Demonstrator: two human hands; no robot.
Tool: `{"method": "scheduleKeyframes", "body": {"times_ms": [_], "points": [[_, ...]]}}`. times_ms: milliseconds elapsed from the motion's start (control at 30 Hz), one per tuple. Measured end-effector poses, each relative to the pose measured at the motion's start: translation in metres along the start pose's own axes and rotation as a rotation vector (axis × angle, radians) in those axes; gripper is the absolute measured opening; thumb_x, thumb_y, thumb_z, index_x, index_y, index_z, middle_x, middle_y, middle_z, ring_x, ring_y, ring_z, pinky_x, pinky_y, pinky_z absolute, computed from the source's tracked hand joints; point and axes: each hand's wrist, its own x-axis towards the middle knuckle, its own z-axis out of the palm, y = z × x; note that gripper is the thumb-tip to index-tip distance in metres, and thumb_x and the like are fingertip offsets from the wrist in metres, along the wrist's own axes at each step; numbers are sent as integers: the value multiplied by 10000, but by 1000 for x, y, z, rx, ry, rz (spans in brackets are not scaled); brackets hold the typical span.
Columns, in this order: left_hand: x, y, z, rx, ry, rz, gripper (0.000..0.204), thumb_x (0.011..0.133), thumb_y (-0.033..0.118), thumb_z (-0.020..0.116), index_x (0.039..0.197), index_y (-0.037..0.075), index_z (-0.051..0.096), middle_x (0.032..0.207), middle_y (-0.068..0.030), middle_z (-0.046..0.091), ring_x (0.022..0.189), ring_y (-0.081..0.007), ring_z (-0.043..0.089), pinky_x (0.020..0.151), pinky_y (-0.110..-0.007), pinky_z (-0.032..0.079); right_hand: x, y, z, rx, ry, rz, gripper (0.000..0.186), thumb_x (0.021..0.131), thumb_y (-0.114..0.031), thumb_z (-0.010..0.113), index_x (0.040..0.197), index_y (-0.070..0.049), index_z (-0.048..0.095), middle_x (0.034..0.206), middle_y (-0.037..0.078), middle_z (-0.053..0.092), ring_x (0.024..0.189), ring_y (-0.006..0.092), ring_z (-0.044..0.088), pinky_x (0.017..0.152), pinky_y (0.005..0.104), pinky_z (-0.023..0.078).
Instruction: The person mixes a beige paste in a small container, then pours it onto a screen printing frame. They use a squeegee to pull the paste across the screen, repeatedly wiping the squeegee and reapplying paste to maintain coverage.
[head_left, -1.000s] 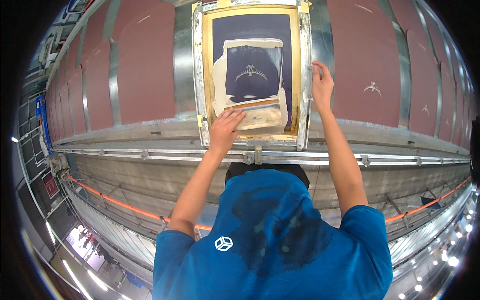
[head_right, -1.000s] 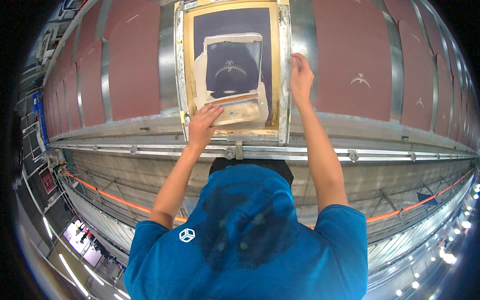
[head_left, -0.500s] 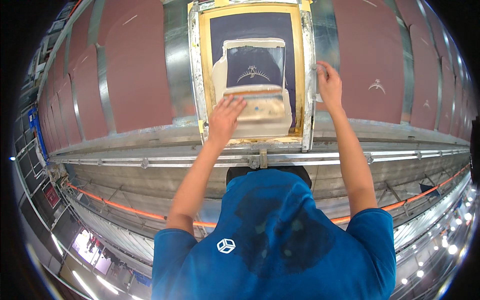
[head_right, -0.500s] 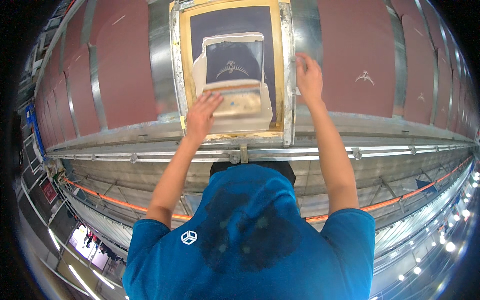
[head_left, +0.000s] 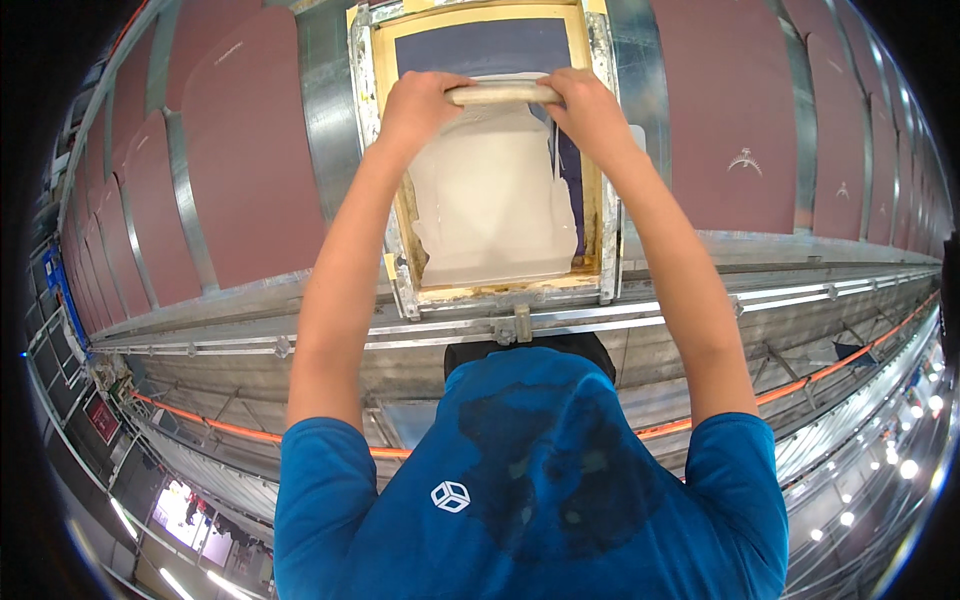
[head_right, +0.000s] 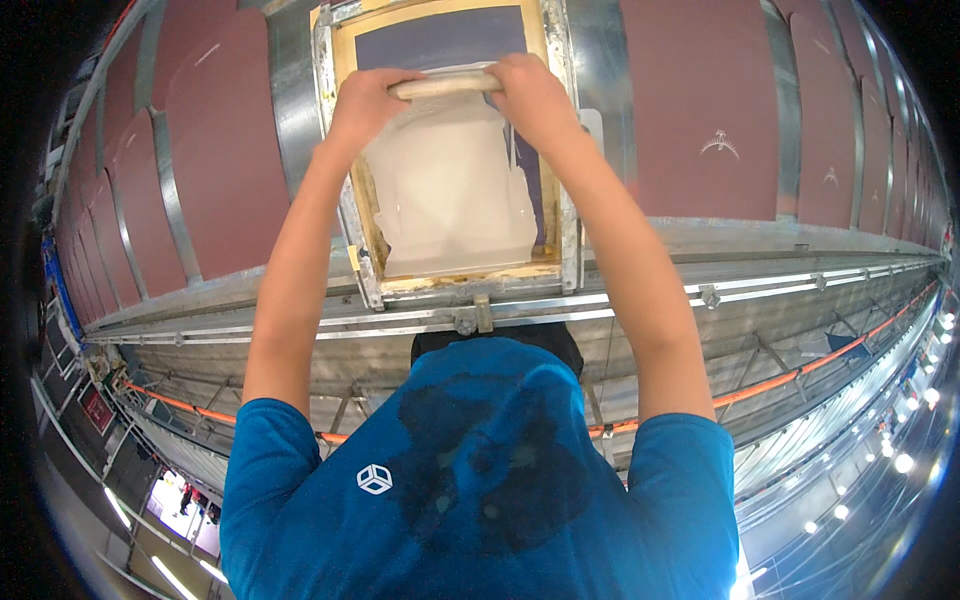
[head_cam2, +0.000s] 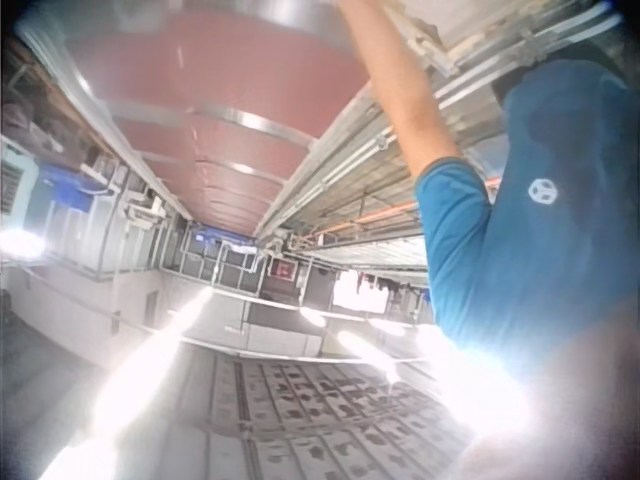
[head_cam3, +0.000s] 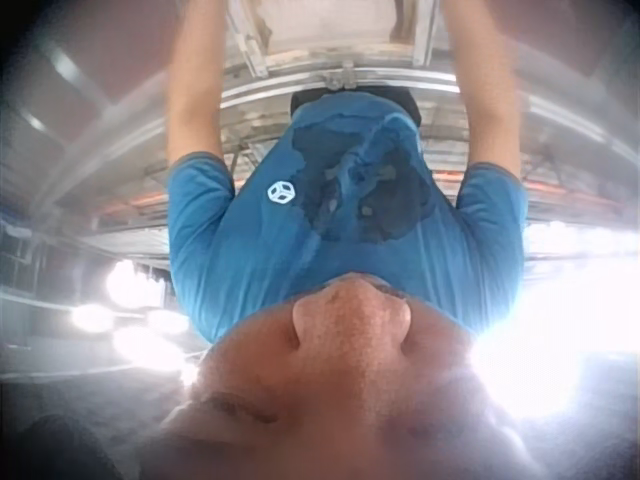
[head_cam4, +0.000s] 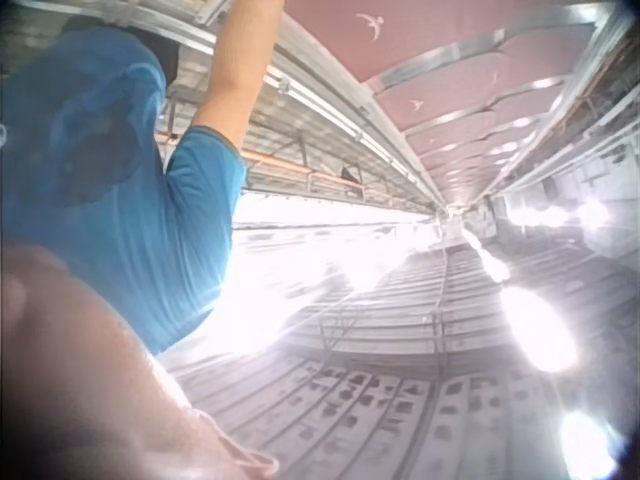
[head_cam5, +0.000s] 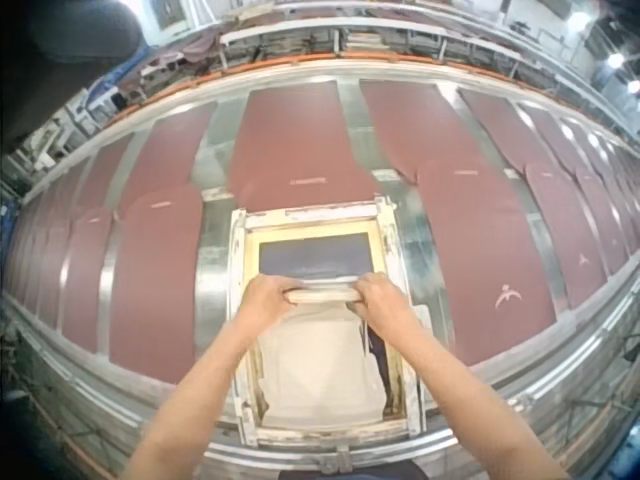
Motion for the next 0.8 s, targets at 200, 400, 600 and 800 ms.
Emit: {"method": "scheduleKeyframes", "body": {"times_ms": [200, 400, 600, 800], "points": [[-111, -17, 62, 87, 27, 167, 513, 691, -21, 704, 1171, 156, 737, 1156, -90, 729, 1049, -295, 696, 939, -392, 558, -125, -37, 33, 76, 32, 7, 423, 749, -4, 705, 1169, -30, 664, 1165, 154, 641, 1147, 348, 571, 1004, 433, 476], [-178, -13, 86, 32, 157, 230, 567, 668, -90, 700, 1193, 125, 718, 1240, -63, 702, 1178, -274, 643, 1017, -375, 521, -173, -44, 16, 325, -148, 13, 514, 808, -205, 812, 1263, -47, 636, 1219, 160, 609, 1221, 339, 542, 1064, 419, 442], [-180, 2, 76, 11, 44, 160, 553, 684, -77, 709, 1212, 86, 694, 1318, -80, 657, 1283, -280, 568, 1090, -375, 466, -103, 78, 9, 177, 359, 446, 342, 956, -286, 655, 1267, -146, 659, 1007, 138, 652, 843, 234, 603, 762, 410, 480], [-201, -8, 94, -3, 144, 201, 602, 694, -78, 705, 1271, 92, 664, 1352, -80, 636, 1321, -286, 540, 1159, -420, 405, -80, 72, 18, 453, 412, 601, 256, 1000, -290, 592, 1125, -108, 722, 659, 65, 599, 630, 174, 571, 666, 359, 473]]}}
